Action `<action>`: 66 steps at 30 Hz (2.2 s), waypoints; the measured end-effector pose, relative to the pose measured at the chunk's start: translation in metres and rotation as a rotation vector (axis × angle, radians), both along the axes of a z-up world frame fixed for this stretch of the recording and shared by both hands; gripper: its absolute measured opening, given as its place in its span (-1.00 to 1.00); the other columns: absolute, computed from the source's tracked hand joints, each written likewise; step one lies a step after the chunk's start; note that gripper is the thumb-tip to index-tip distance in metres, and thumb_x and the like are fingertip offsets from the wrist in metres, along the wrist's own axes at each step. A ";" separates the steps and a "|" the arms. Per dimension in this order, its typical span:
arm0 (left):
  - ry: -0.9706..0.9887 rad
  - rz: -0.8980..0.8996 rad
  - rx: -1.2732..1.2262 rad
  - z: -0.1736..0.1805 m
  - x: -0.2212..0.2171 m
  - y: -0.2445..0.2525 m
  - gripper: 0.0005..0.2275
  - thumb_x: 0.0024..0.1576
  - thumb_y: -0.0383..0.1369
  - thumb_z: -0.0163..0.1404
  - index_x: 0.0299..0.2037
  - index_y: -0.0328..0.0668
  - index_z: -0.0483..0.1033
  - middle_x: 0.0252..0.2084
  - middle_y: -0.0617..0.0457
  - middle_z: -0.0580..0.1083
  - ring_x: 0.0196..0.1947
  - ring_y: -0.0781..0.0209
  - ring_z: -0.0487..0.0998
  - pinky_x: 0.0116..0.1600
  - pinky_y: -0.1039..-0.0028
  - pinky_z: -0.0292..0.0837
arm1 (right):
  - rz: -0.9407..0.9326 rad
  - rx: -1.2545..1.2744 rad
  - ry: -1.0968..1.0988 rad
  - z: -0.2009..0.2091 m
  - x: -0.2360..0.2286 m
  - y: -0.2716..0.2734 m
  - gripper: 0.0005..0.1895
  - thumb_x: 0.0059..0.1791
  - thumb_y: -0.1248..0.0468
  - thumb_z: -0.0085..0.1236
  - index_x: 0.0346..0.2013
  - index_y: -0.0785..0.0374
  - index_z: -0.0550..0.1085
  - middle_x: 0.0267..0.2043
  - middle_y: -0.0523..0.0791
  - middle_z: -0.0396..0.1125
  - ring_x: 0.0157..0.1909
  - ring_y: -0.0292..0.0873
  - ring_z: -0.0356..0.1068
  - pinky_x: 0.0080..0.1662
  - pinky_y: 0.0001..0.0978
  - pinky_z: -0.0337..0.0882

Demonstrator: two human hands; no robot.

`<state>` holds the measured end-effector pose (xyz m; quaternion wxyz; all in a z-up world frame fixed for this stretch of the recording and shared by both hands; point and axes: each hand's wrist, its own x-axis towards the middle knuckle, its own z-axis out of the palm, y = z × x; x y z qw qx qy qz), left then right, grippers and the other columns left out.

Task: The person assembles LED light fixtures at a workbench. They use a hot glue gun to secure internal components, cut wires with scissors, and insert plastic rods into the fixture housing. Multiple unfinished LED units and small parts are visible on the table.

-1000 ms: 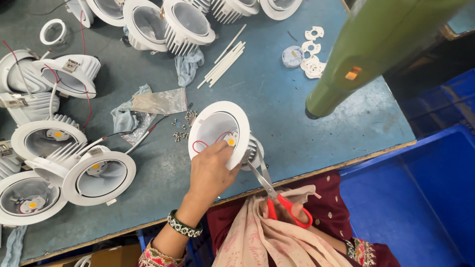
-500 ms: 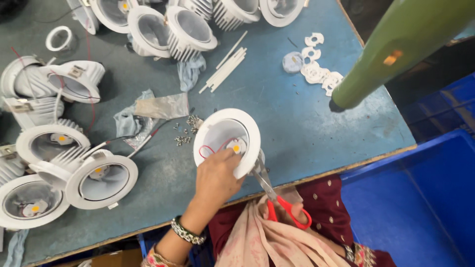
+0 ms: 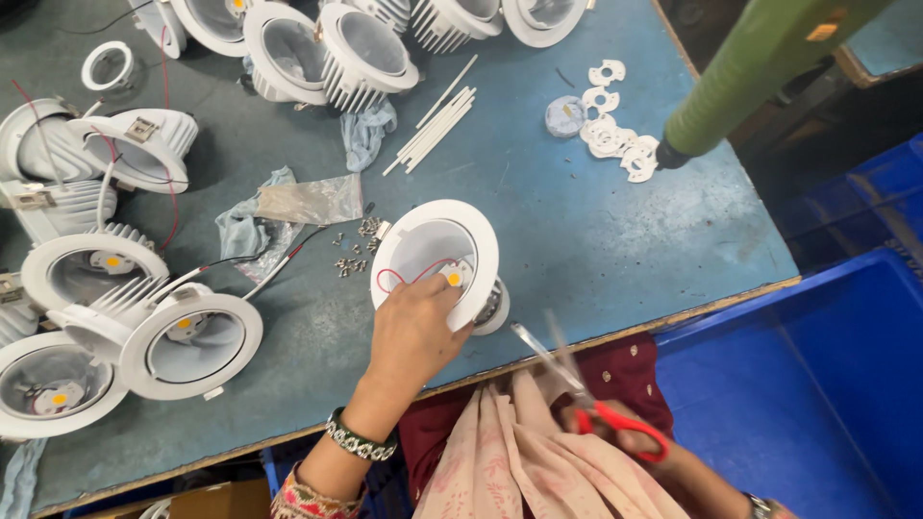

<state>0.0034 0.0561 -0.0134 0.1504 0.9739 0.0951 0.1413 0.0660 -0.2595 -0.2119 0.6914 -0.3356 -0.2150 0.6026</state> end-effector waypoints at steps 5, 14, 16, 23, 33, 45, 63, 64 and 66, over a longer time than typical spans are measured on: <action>-0.010 -0.130 0.128 -0.008 -0.006 -0.021 -0.71 -0.21 -0.45 0.23 -0.25 -0.23 0.57 -0.25 -0.05 0.47 -0.17 -0.06 0.52 0.08 0.18 0.38 | -0.261 -0.471 -0.440 0.039 0.055 -0.017 -0.20 -0.33 -0.20 0.44 -0.03 0.30 0.51 -0.44 -0.09 0.50 -0.39 -0.20 0.49 -0.28 -0.36 0.48; 0.107 -0.338 -0.146 0.038 -0.025 0.007 -0.55 -0.02 -0.17 0.25 0.01 -0.24 0.54 -0.14 -0.08 0.49 -0.04 -0.09 0.48 0.28 -0.10 0.01 | -0.331 -1.255 -1.559 0.145 0.134 0.035 -0.21 -0.40 -0.11 0.56 0.00 0.14 0.50 -0.25 -0.04 0.45 -0.19 0.03 0.48 -0.14 -0.09 0.45; 0.156 -0.297 -0.101 0.039 -0.027 0.017 -0.66 0.06 -0.27 0.17 0.04 -0.11 0.54 -0.18 0.04 0.50 -0.03 0.03 0.50 0.36 -0.03 0.08 | -0.319 -1.227 -1.742 0.142 0.147 0.038 -0.24 -0.37 -0.08 0.54 0.01 0.14 0.49 -0.13 -0.04 0.42 -0.13 0.09 0.46 -0.12 -0.03 0.45; 0.011 -0.360 -0.039 0.061 -0.029 0.033 -0.63 0.07 -0.38 0.11 0.11 -0.16 0.50 -0.13 0.00 0.50 -0.04 0.00 0.50 0.27 -0.01 0.17 | -0.192 -1.020 -1.955 0.131 0.179 0.047 -0.21 -0.43 -0.03 0.52 0.05 0.08 0.51 -0.03 0.01 0.36 0.04 0.09 0.38 0.05 -0.11 0.42; -0.108 -0.004 -0.242 0.078 -0.051 0.053 -0.71 0.16 -0.29 0.10 0.08 -0.07 0.52 -0.22 0.06 0.55 -0.21 -0.01 0.58 -0.16 0.24 0.46 | -0.411 -0.653 -1.434 0.147 0.102 0.072 -0.51 -0.22 0.15 0.40 -0.04 0.22 0.56 -0.18 -0.09 0.51 -0.15 -0.18 0.52 -0.10 -0.31 0.46; -0.276 -0.149 0.445 0.064 0.022 0.025 -0.24 -0.25 -0.07 0.13 0.23 -0.28 0.42 0.06 -0.11 0.47 0.12 -0.01 0.44 0.21 0.12 0.26 | -0.623 -0.250 -1.541 0.166 0.067 0.110 -0.71 -0.15 0.30 0.35 -0.17 0.32 0.56 -0.18 -0.06 0.48 -0.14 -0.13 0.50 -0.08 -0.37 0.45; -0.109 -0.333 -0.588 0.073 0.026 0.004 -0.86 0.09 -0.33 0.16 -0.26 -0.23 0.64 -0.39 -0.05 0.54 -0.42 0.04 0.55 -0.29 0.29 0.42 | -0.910 0.027 -0.879 0.197 0.050 0.135 -0.77 0.00 0.46 0.14 -0.05 0.31 0.59 -0.25 -0.11 0.41 -0.39 -0.32 0.44 -0.34 -0.54 0.46; -0.111 -0.321 -0.598 0.071 0.025 0.001 -0.86 0.09 -0.36 0.15 -0.22 -0.24 0.64 -0.39 -0.06 0.53 -0.43 0.04 0.54 -0.29 0.30 0.41 | -0.963 0.091 -0.952 0.201 0.053 0.136 -0.80 0.03 0.48 0.13 -0.08 0.33 0.60 -0.24 -0.10 0.41 -0.37 -0.32 0.44 -0.34 -0.56 0.48; -0.135 -0.333 -0.609 0.071 0.025 -0.003 -0.87 0.12 -0.40 0.13 -0.19 -0.25 0.62 -0.38 -0.06 0.53 -0.43 0.06 0.55 -0.29 0.32 0.41 | -0.943 0.110 -1.099 0.209 0.062 0.136 -0.81 0.00 0.51 0.17 -0.11 0.35 0.60 -0.22 -0.09 0.41 -0.35 -0.32 0.44 -0.30 -0.56 0.45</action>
